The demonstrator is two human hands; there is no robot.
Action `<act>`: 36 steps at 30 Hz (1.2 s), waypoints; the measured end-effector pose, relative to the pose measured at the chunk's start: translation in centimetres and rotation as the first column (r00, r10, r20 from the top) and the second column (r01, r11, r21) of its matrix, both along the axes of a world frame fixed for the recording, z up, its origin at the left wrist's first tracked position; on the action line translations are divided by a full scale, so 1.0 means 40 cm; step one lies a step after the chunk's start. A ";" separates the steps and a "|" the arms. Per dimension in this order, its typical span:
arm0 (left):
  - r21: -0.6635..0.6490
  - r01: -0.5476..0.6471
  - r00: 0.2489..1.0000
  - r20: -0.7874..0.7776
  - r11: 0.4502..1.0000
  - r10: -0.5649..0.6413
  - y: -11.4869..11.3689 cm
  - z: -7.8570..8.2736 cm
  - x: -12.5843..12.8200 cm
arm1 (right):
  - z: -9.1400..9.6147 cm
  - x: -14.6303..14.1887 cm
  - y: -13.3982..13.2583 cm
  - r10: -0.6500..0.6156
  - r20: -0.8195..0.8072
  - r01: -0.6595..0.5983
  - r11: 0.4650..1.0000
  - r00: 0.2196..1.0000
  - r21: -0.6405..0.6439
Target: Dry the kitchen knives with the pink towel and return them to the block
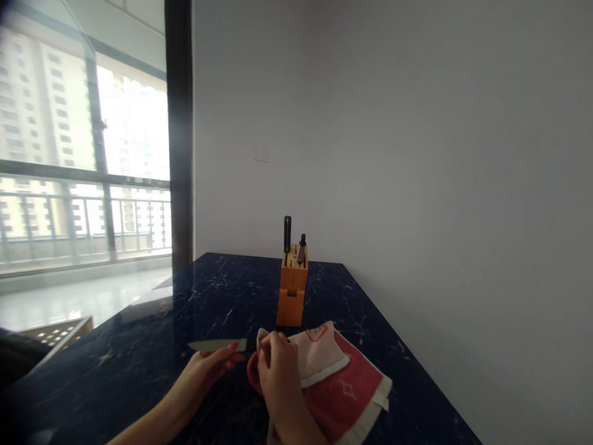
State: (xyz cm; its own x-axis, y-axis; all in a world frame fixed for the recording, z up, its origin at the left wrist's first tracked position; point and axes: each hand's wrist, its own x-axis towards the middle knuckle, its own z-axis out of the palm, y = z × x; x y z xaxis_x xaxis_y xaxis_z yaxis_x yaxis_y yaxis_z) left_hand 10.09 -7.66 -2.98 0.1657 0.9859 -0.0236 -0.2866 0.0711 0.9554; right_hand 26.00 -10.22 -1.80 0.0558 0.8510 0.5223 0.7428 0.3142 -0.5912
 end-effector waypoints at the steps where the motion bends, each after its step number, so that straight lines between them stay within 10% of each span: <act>1: -0.003 -0.002 1.000 0.004 1.000 0.002 -0.001 0.002 0.000 | 0.001 -0.001 -0.002 0.006 -0.004 -0.006 1.000 1.000 -0.006; 36: 0.041 0.060 0.996 -0.072 0.997 -0.057 0.012 -0.010 0.001 | -0.003 -0.005 -0.006 0.028 0.036 -0.028 1.000 0.999 -0.003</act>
